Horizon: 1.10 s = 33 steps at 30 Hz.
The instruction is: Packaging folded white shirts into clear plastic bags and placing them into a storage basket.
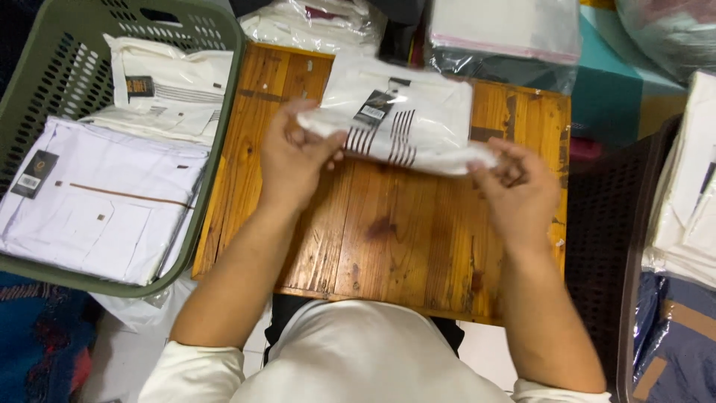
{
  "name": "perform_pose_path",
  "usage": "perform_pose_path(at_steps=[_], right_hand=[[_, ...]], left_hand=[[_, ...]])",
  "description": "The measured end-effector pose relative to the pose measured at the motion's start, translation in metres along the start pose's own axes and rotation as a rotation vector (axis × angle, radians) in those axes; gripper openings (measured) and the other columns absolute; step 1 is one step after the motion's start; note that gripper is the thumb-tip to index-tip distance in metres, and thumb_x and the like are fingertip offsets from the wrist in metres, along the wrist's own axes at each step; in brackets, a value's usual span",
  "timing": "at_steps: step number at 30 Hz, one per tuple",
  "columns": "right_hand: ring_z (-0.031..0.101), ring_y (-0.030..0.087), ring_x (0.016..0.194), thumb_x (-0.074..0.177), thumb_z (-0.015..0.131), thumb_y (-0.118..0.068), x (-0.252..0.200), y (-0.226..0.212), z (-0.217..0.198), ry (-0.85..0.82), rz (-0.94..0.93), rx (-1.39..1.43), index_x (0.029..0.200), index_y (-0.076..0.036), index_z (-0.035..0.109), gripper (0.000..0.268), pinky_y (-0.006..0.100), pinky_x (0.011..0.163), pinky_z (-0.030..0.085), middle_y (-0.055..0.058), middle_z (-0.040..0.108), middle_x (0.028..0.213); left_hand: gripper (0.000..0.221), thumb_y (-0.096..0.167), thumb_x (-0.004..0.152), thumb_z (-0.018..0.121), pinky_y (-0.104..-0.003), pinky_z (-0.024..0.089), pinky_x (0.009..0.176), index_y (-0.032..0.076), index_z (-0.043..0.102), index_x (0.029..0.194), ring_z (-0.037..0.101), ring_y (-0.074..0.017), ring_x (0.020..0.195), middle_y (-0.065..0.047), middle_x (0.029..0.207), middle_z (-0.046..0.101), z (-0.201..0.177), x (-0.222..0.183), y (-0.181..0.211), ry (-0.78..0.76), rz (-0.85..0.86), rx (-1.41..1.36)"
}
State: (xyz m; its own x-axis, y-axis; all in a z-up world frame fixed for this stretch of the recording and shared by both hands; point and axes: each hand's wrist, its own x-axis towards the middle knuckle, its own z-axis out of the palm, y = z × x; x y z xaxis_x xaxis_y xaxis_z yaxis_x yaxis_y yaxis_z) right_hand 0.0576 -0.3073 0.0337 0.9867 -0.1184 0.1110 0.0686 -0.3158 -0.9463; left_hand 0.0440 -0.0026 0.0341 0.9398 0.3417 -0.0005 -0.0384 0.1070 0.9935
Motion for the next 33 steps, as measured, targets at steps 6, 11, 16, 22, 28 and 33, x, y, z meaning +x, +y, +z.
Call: perform_pose_path(at_steps=[6,11,16,22,28,33], right_hand=[[0.073,0.018,0.071,0.105,0.072,0.002,0.022,-0.060,-0.021,0.050,-0.143,0.130,0.111,-0.002,0.067,0.009,0.023,0.058,0.059,0.014,0.071,0.087],[0.065,0.016,0.063,0.103,0.071,-0.003,0.026,-0.063,-0.025,0.102,-0.184,0.281,0.103,-0.003,0.068,0.002,0.023,0.052,0.052,0.012,0.069,0.090],[0.063,0.009,0.061,0.099,0.078,-0.007,0.015,-0.070,-0.039,0.209,-0.271,0.349,0.104,-0.005,0.072,0.008,0.017,0.049,0.048,0.010,0.071,0.090],[0.059,0.017,0.072,0.091,0.073,-0.017,0.003,-0.067,-0.053,0.383,-0.395,0.298,0.093,-0.003,0.068,0.016,0.027,0.080,0.051,0.007,0.060,0.079],[0.057,0.016,0.072,0.089,0.070,0.003,0.037,-0.049,-0.021,0.251,-0.337,0.354,0.092,-0.003,0.065,0.008,0.027,0.066,0.048,0.007,0.059,0.083],[0.062,0.006,0.078,0.094,0.067,-0.013,0.084,-0.035,0.005,0.192,0.014,0.165,0.089,-0.013,0.071,0.006,0.021,0.062,0.049,-0.004,0.070,0.088]], left_hand=[[0.013,0.004,0.097,0.066,-0.026,0.055,0.043,0.012,0.061,0.107,0.075,-0.0235,0.059,-0.017,0.076,0.073,0.009,0.014,0.081,-0.057,-0.037,-0.179],[0.007,0.014,0.096,0.066,-0.025,0.053,0.039,0.008,0.066,0.100,0.074,-0.0250,0.056,-0.020,0.070,0.071,0.008,0.003,0.109,-0.006,0.025,-0.151],[0.011,0.017,0.096,0.068,-0.025,0.054,0.039,0.006,0.068,0.099,0.074,-0.0233,0.057,-0.018,0.075,0.073,0.004,-0.025,0.139,0.016,0.192,-0.113],[0.010,0.008,0.091,0.065,-0.028,0.060,0.044,-0.002,0.065,0.094,0.070,-0.0243,0.054,-0.016,0.067,0.062,0.010,-0.058,0.166,0.176,0.306,-0.084],[0.008,0.007,0.093,0.059,-0.026,0.046,0.038,0.001,0.065,0.094,0.069,-0.0247,0.049,-0.018,0.065,0.068,0.007,0.000,0.118,0.029,0.026,-0.080],[0.031,0.028,0.084,0.072,-0.023,0.051,0.045,0.008,0.067,0.107,0.078,-0.0251,0.076,-0.015,0.087,0.076,0.020,0.071,0.088,-0.070,-0.267,-0.236]])
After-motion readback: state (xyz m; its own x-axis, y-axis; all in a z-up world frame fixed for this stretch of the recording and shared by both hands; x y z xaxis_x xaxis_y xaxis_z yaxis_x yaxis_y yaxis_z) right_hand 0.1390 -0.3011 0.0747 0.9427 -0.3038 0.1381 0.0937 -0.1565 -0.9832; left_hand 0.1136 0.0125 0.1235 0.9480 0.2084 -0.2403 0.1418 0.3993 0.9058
